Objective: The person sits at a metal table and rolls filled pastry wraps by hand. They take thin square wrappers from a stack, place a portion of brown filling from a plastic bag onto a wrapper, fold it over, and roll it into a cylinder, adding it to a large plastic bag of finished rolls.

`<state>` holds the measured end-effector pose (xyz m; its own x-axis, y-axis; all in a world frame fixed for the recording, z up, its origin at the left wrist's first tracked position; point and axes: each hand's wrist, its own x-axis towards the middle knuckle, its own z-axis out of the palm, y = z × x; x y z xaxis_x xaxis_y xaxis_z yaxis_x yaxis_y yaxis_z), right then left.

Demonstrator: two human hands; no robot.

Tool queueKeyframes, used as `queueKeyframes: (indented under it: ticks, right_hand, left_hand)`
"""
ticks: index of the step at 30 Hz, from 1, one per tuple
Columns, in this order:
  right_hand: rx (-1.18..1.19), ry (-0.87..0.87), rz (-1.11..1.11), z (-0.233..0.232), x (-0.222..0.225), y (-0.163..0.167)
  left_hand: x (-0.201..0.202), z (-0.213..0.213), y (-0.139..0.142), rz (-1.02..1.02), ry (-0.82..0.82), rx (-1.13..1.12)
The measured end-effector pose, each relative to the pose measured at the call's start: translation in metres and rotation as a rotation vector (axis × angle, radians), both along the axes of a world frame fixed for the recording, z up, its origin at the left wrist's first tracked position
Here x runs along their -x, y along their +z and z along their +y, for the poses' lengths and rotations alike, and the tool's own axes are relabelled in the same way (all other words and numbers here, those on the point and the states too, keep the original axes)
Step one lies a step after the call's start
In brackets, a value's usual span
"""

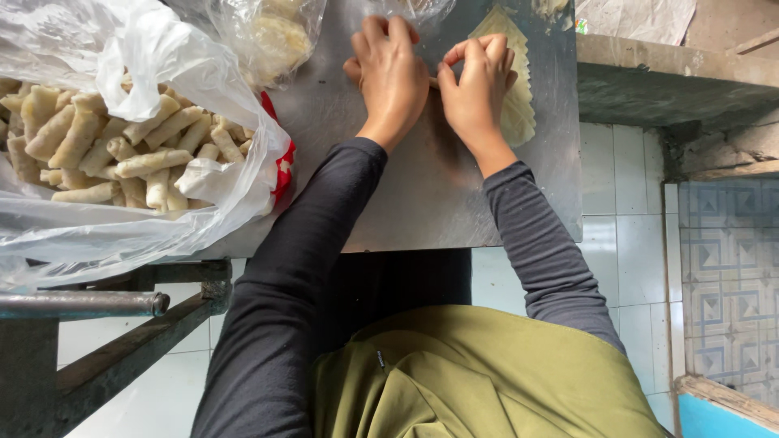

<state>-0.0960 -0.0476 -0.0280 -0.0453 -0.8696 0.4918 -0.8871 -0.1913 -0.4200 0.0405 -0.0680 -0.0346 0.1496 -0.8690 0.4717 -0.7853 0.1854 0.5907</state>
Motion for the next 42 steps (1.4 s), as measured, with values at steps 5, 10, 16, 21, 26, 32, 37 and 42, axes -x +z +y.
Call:
queueKeyframes:
  ticks: [5,10,16,21,26,32,37,42]
  right_hand:
    - [0.075,-0.018,0.103,-0.021,-0.001,-0.008]
    - [0.125,0.065,-0.029,-0.032,0.042,0.001]
    - [-0.021,0.166,-0.253,-0.01,0.105,0.031]
    - [-0.289,0.339,-0.089,0.013,0.117,0.067]
    - [-0.597,0.364,0.028,0.026,0.125,0.085]
    - [-0.674,0.364,0.008,0.031,0.115,0.088]
    - [-0.83,0.392,0.032,0.033,0.114,0.094]
    - [-0.85,0.403,-0.066,0.032,0.124,0.09]
  left_hand:
    - [0.012,-0.026,-0.011,-0.103,0.014,0.072]
    - [-0.012,-0.025,-0.003,-0.066,-0.226,0.148]
    - [-0.016,0.001,0.035,-0.137,-0.361,0.068]
    - [-0.022,0.08,0.092,-0.164,-0.223,0.248]
    - [-0.115,0.201,0.141,-0.337,0.269,0.187]
    - [-0.171,0.204,0.192,-0.269,0.527,-0.027]
    - [-0.119,0.191,0.174,-0.311,0.181,0.204]
    - [-0.015,0.157,0.104,-0.192,-0.456,0.118]
